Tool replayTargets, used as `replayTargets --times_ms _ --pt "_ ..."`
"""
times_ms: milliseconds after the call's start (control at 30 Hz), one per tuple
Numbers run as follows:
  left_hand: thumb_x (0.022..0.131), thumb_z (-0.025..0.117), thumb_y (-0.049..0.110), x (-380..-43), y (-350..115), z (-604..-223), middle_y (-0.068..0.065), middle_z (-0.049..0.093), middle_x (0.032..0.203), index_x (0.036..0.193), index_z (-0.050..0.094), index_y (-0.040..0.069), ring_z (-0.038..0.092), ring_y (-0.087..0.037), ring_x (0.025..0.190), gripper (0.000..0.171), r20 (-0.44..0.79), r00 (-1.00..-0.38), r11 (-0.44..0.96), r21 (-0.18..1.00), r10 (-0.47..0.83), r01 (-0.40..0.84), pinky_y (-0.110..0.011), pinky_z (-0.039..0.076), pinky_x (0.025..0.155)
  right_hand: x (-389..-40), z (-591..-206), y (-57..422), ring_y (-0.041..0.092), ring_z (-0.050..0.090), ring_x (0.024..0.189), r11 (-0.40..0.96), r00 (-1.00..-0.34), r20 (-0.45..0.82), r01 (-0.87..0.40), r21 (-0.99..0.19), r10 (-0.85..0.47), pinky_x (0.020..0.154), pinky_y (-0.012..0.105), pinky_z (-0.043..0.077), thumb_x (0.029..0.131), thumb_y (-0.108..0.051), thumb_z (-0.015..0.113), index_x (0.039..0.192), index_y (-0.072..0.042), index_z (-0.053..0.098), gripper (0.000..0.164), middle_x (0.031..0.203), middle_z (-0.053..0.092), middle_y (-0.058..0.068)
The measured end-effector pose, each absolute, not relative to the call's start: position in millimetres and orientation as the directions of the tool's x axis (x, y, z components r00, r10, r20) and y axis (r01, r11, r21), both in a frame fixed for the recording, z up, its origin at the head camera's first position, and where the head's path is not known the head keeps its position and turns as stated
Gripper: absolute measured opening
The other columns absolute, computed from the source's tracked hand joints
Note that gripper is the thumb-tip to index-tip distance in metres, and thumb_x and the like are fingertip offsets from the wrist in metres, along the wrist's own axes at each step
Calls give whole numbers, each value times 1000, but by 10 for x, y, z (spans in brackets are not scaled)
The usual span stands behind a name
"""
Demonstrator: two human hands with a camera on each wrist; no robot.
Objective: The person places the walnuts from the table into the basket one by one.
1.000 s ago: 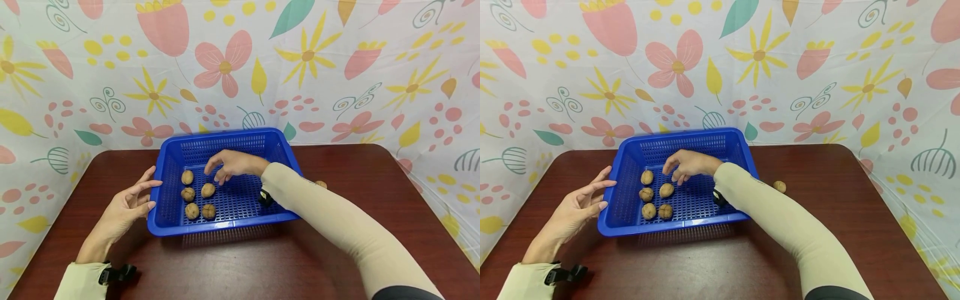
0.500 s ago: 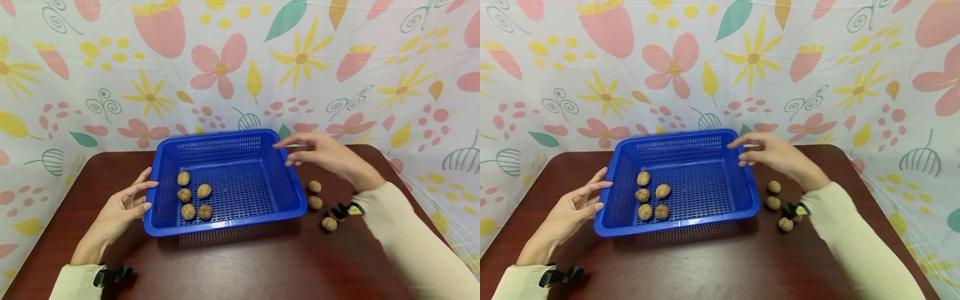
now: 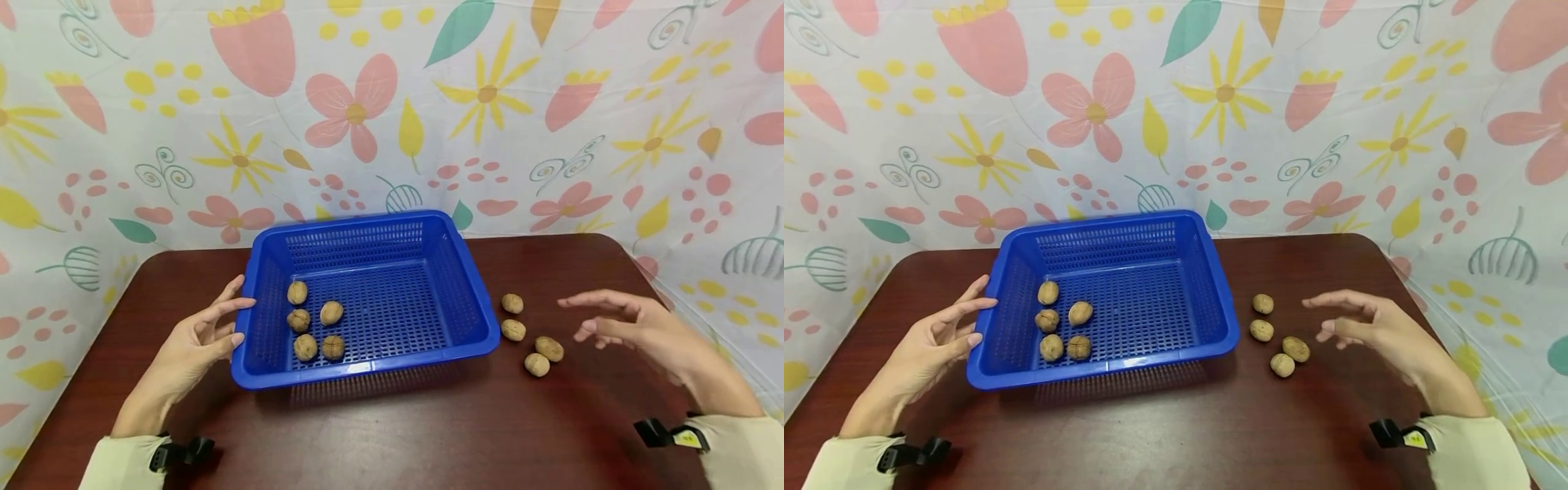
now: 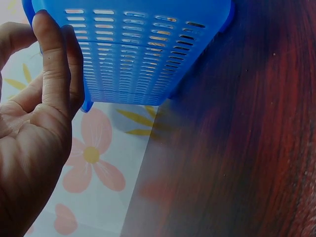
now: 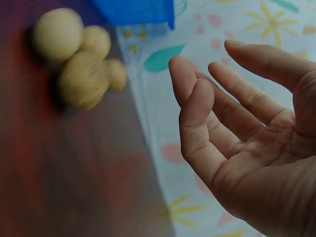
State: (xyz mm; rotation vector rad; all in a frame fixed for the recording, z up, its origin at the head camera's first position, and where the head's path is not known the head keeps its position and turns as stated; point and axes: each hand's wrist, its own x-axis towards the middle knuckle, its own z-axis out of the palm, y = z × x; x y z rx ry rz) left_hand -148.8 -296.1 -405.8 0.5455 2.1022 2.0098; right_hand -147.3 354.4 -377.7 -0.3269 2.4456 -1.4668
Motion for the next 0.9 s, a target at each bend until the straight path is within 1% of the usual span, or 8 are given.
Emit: replayTargets --times_ms 67,200,267,367,433,633,800,900 --pt "104 53 -9 -1490 -2963 -4054 -5 2 179 149 49 -4 64 -7 129 45 124 -913 7 991 388 137 -32 65 83 -1397 -3869 3613 22 74 92 467 -938 -146 -19 -884 -315 72 34 59 107 -7 57 147 -10 58 41 114 79 0" --pt "104 52 -9 -1490 -2978 -4055 -5 3 179 149 49 -4 65 -7 129 46 124 -912 7 990 391 138 -32 65 83 -1309 -4053 3640 24 75 92 421 -925 -208 59 -905 -317 71 34 59 107 -8 56 147 -11 58 40 106 80 10" --pt "104 52 -9 -1485 -2983 -4055 -5 2 179 149 49 -2 66 -8 128 46 119 -913 12 991 391 135 -32 65 83 -1293 -4131 3624 23 76 94 374 -915 -228 94 -923 -332 70 34 60 107 -7 56 146 -9 58 40 108 79 10" --pt "104 52 -9 -1482 -2974 -4052 -6 2 179 149 50 -2 67 -9 126 46 117 -912 10 991 393 131 -32 65 83 -1284 -4205 3584 23 76 93 320 -897 -252 134 -938 -363 69 34 62 106 -6 57 146 -8 58 40 105 79 9" --pt "104 52 -9 -1484 -2968 -4050 -6 1 179 149 49 -2 67 -9 126 46 118 -910 2 992 396 130 -32 65 83 -1292 -4246 3553 22 77 94 294 -889 -256 147 -944 -379 68 34 62 105 -5 58 145 -8 58 40 108 79 7" --pt "104 52 -9 -1483 -2965 -4052 -6 1 179 149 50 -2 66 -8 128 46 124 -911 -4 991 394 133 -33 65 83 -1340 -4349 3458 19 74 85 287 -885 -239 127 -949 -398 67 32 61 103 -5 61 144 -6 59 41 108 76 1" --pt "104 52 -10 -1486 -2965 -4060 -8 1 179 149 50 -2 65 -7 129 46 127 -910 -2 991 394 137 -33 65 84 -1369 -4410 3411 19 74 82 260 -888 -220 119 -958 -403 60 30 59 102 -3 62 141 -5 61 39 104 76 0" --pt "104 52 -10 -1486 -2970 -4062 -8 1 179 149 50 -3 65 -7 129 46 131 -911 -6 990 392 140 -33 65 84 -1382 -4434 3384 20 75 81 257 -897 -197 97 -961 -395 56 30 58 102 -2 63 139 -2 61 37 101 76 1"
